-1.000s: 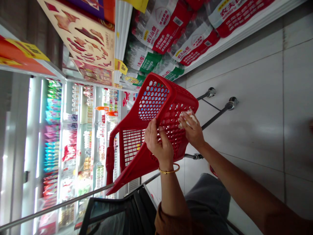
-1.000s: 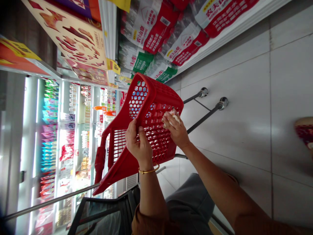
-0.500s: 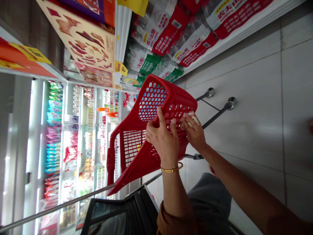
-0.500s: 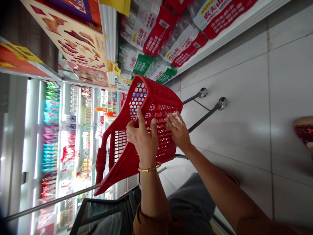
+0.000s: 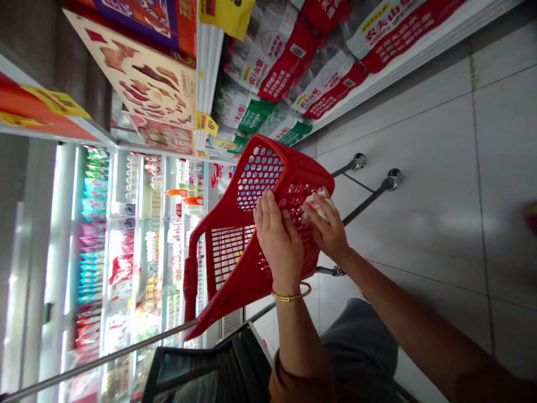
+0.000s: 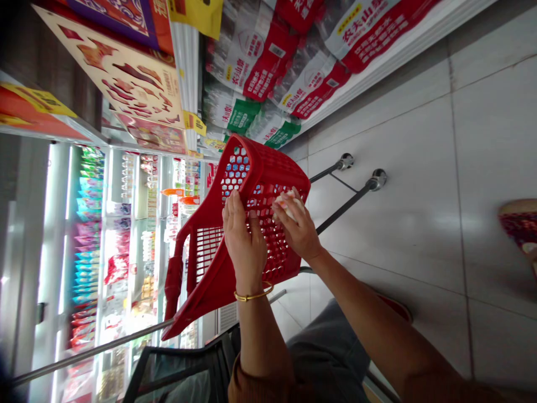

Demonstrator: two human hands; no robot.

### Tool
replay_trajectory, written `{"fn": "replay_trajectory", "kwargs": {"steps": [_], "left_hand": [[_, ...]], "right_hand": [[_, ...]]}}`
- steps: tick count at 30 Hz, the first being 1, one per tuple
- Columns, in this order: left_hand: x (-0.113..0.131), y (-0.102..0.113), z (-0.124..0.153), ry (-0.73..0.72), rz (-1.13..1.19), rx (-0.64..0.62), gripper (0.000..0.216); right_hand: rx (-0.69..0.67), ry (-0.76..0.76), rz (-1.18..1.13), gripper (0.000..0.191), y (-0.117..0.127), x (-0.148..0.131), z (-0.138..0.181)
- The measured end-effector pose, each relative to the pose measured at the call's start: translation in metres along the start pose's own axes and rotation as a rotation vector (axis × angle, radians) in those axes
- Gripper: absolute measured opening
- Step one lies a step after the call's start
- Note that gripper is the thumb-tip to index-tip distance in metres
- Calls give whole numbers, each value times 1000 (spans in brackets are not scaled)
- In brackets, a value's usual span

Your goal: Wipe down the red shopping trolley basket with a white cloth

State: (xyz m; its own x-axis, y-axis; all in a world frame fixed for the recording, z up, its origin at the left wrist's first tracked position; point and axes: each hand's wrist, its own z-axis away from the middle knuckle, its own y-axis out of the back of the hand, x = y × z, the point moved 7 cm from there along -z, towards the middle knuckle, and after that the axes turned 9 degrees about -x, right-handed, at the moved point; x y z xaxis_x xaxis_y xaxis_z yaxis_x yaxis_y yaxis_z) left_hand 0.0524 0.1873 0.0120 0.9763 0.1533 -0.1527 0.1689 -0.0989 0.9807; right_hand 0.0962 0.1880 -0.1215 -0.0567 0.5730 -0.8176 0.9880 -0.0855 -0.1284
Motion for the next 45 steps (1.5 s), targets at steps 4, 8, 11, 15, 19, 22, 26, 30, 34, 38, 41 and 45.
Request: {"fn": "replay_trajectory", "kwargs": {"steps": [4,8,11,15,19,22,26,30,34,38,41,45], "left_hand": [[-3,1,2,-12,41,6,51],[-5,1,4,-16,77,27,52],[-9,0,5,-11,95,49,52],[-13,-1,6,-23,124,58,50],[-13,0,6,-28,134,63,50],[-12,0,7,-33,118,69,50],[-11,0,6,-33,96,71,51],[-10,0,6,-29,78,82,51],[-9,0,6,-29,78,100,50],[-7,1,6,-49,79,115,48],[-7,2,6,-48,81,116,48],[-7,2,7,-32,85,112,48]], "right_hand": [[57,86,-14,60,-2,-20,-37],[51,70,38,47,-19,-24,-65],[-12,48,28,36,-35,-13,-65],[-82,75,16,36,-43,0,-48],[-76,88,65,36,-36,6,-31],[-46,68,78,40,-31,13,-19],[-40,31,60,47,-29,24,-2],[-48,23,61,52,-28,30,7],[-41,36,54,59,-23,32,17],[-85,-10,81,58,-20,37,33],[-59,-31,100,59,-15,32,35],[21,-11,90,64,-8,7,6]]}}
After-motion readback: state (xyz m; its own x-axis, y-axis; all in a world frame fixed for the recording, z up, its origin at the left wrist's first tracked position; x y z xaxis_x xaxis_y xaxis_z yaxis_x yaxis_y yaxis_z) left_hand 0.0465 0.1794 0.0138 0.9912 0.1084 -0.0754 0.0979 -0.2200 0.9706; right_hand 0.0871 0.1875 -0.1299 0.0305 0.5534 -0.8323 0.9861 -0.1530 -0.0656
